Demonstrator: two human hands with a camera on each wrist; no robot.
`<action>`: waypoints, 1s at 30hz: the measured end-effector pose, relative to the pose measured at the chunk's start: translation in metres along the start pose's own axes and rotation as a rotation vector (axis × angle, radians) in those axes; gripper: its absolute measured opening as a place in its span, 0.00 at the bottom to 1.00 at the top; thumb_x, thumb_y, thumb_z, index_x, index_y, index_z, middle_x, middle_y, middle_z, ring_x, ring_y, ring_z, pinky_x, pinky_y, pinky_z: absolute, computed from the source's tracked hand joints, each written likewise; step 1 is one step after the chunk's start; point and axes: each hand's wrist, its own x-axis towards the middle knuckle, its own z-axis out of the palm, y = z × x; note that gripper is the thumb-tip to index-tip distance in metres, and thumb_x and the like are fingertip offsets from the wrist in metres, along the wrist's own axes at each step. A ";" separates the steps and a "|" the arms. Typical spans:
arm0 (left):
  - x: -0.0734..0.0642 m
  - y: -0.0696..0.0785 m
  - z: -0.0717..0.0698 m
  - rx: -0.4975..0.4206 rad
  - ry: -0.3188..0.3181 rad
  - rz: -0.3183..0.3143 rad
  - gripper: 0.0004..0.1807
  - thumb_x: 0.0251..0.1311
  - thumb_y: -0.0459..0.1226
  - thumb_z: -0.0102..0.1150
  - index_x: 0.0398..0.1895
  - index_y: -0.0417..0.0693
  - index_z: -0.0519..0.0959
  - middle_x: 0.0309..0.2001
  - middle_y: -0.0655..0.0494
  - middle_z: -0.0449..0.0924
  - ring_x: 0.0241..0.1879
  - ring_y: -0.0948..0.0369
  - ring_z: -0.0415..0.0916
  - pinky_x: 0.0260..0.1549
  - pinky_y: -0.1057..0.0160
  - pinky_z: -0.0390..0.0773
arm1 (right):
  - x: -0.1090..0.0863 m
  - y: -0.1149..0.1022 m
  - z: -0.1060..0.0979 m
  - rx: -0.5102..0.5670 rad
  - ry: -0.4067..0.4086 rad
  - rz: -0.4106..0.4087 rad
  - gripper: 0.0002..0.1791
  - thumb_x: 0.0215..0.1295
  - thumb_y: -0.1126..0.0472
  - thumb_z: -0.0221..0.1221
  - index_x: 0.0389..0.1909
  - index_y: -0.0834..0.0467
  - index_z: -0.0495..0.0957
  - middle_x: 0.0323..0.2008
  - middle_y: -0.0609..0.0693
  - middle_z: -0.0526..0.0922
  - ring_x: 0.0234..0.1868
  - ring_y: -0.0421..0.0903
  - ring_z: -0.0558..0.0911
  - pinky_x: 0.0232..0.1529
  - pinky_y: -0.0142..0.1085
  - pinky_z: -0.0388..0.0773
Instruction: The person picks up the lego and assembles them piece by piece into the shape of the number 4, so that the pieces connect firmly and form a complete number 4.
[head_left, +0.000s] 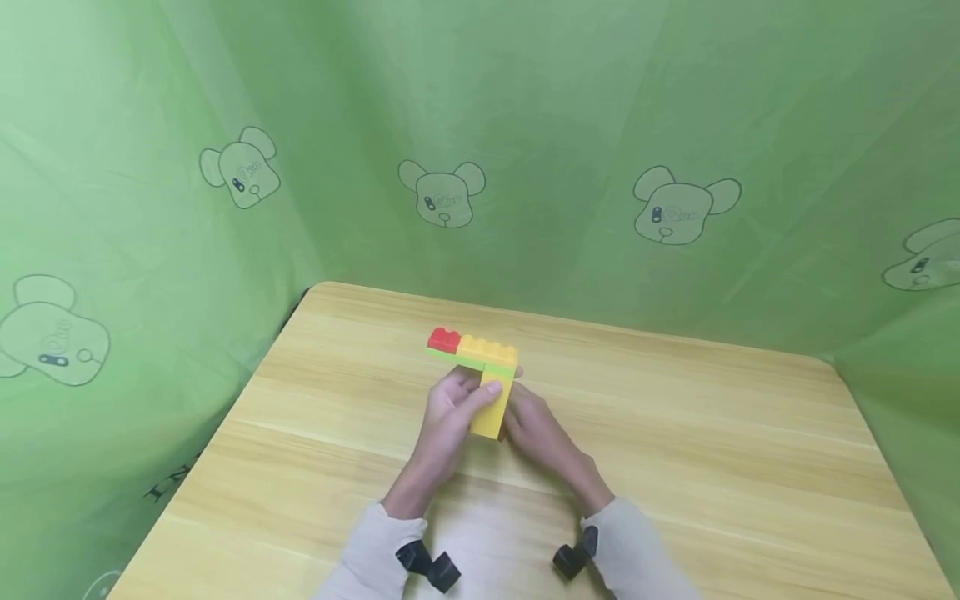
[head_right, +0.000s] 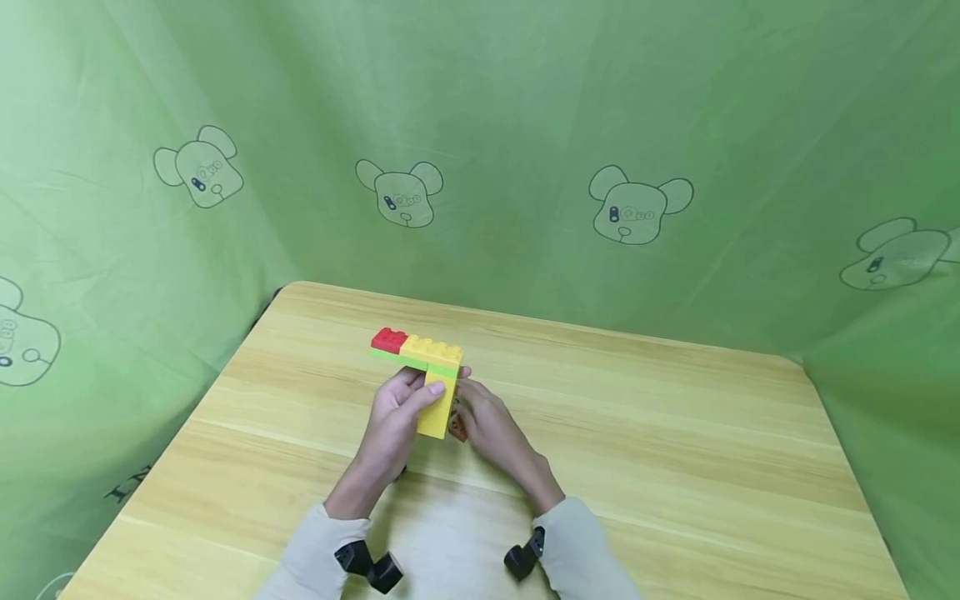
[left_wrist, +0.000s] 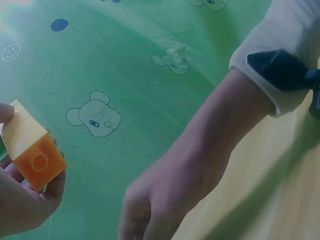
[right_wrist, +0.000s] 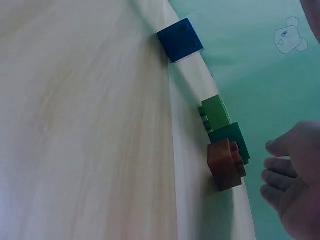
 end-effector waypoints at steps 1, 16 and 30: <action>0.000 0.000 0.001 -0.001 -0.002 0.001 0.27 0.71 0.34 0.57 0.71 0.35 0.69 0.58 0.39 0.83 0.64 0.45 0.76 0.57 0.60 0.81 | 0.001 0.001 0.001 0.005 -0.007 0.002 0.19 0.82 0.63 0.50 0.69 0.59 0.73 0.44 0.47 0.83 0.47 0.44 0.84 0.55 0.42 0.84; 0.001 -0.004 0.005 -0.021 -0.017 0.038 0.23 0.71 0.34 0.58 0.66 0.33 0.73 0.56 0.33 0.82 0.61 0.46 0.78 0.60 0.57 0.80 | 0.004 0.008 0.015 0.039 0.001 0.003 0.09 0.75 0.67 0.57 0.52 0.57 0.77 0.38 0.44 0.82 0.42 0.42 0.83 0.47 0.37 0.85; 0.000 -0.004 0.006 -0.008 0.037 0.045 0.22 0.70 0.35 0.59 0.63 0.30 0.76 0.56 0.37 0.83 0.53 0.53 0.83 0.50 0.63 0.85 | 0.002 0.000 0.005 -0.006 0.155 0.111 0.15 0.73 0.66 0.60 0.59 0.59 0.78 0.49 0.54 0.83 0.52 0.54 0.82 0.57 0.51 0.84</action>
